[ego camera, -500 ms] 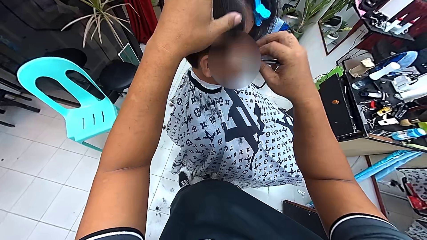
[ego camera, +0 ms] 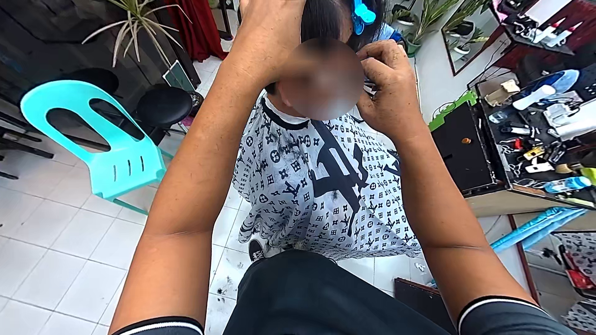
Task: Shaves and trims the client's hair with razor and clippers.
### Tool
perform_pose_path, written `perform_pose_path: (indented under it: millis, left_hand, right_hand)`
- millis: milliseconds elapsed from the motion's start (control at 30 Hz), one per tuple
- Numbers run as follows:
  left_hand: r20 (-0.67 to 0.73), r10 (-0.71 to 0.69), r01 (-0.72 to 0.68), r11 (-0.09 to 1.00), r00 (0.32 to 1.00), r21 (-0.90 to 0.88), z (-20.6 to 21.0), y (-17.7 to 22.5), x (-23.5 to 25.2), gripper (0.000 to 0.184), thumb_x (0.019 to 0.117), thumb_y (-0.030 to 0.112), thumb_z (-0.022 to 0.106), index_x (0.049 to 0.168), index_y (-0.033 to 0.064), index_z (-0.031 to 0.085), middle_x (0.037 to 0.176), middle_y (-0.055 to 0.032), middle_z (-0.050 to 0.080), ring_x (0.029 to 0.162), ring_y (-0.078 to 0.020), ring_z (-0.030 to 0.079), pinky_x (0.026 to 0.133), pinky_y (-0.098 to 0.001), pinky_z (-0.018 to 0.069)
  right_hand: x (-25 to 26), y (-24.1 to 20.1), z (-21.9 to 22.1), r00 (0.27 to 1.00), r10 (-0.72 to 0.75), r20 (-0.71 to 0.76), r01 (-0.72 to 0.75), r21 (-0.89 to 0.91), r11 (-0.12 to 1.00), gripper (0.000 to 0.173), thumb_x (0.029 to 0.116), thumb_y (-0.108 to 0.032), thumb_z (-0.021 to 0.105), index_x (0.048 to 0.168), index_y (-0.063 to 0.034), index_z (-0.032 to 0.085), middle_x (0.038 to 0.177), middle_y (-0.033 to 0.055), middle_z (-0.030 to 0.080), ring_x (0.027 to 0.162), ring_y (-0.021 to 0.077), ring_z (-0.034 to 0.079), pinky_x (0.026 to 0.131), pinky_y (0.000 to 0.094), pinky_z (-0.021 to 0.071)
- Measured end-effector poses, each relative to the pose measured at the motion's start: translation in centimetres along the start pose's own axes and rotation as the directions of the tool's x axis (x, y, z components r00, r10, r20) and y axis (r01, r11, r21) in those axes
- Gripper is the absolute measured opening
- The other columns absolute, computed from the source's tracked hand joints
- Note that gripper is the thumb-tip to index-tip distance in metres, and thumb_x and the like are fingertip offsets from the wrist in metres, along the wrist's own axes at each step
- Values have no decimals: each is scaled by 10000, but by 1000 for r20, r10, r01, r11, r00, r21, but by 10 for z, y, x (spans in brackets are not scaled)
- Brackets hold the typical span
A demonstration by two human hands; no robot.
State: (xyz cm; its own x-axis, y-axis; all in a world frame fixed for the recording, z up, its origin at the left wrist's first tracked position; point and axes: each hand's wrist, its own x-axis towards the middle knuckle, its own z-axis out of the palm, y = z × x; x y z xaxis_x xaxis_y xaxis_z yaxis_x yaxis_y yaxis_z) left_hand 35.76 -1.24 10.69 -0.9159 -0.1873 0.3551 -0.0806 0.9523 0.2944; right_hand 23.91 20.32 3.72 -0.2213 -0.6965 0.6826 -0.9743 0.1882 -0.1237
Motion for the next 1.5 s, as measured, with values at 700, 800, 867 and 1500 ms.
perform_pose_path:
  millis: [700,800,867,1500]
  left_hand:
    - [-7,-20,20,999,1000,-30,2,-2,4,743,808,575,754,1309,41,622,1209,-206,665,1205,-383,598,1037,-643,395]
    - [-12,-15,15,999,1000,-37,2,-3,3,730,810,566,756,1304,44,627,1195,-197,672,1197,-374,605,1034,-638,402]
    - [-6,-25,25,999,1000,-41,1,-2,3,725,815,561,758,1308,46,624,1207,-197,668,1206,-371,599,1039,-636,396]
    - [-141,23,-38,994,990,-107,8,-16,-2,978,680,825,682,1334,101,619,1246,-118,670,1246,-287,582,1094,-613,365]
  right_hand:
    - [-5,3,3,999,-24,33,25,-28,999,204,1007,-203,617,1074,-63,749,1312,228,597,1149,338,589,1004,444,457]
    - [-7,5,5,998,-45,47,46,-16,999,202,996,-213,630,1046,-70,764,1335,247,569,1106,331,581,979,445,458]
    - [-8,5,5,997,-54,53,55,-19,998,205,993,-210,628,1038,-66,767,1340,255,558,1102,334,575,976,445,452]
    - [-18,0,-1,994,-67,82,67,6,998,185,973,-212,654,1013,-87,784,1416,285,509,1101,341,587,980,464,471]
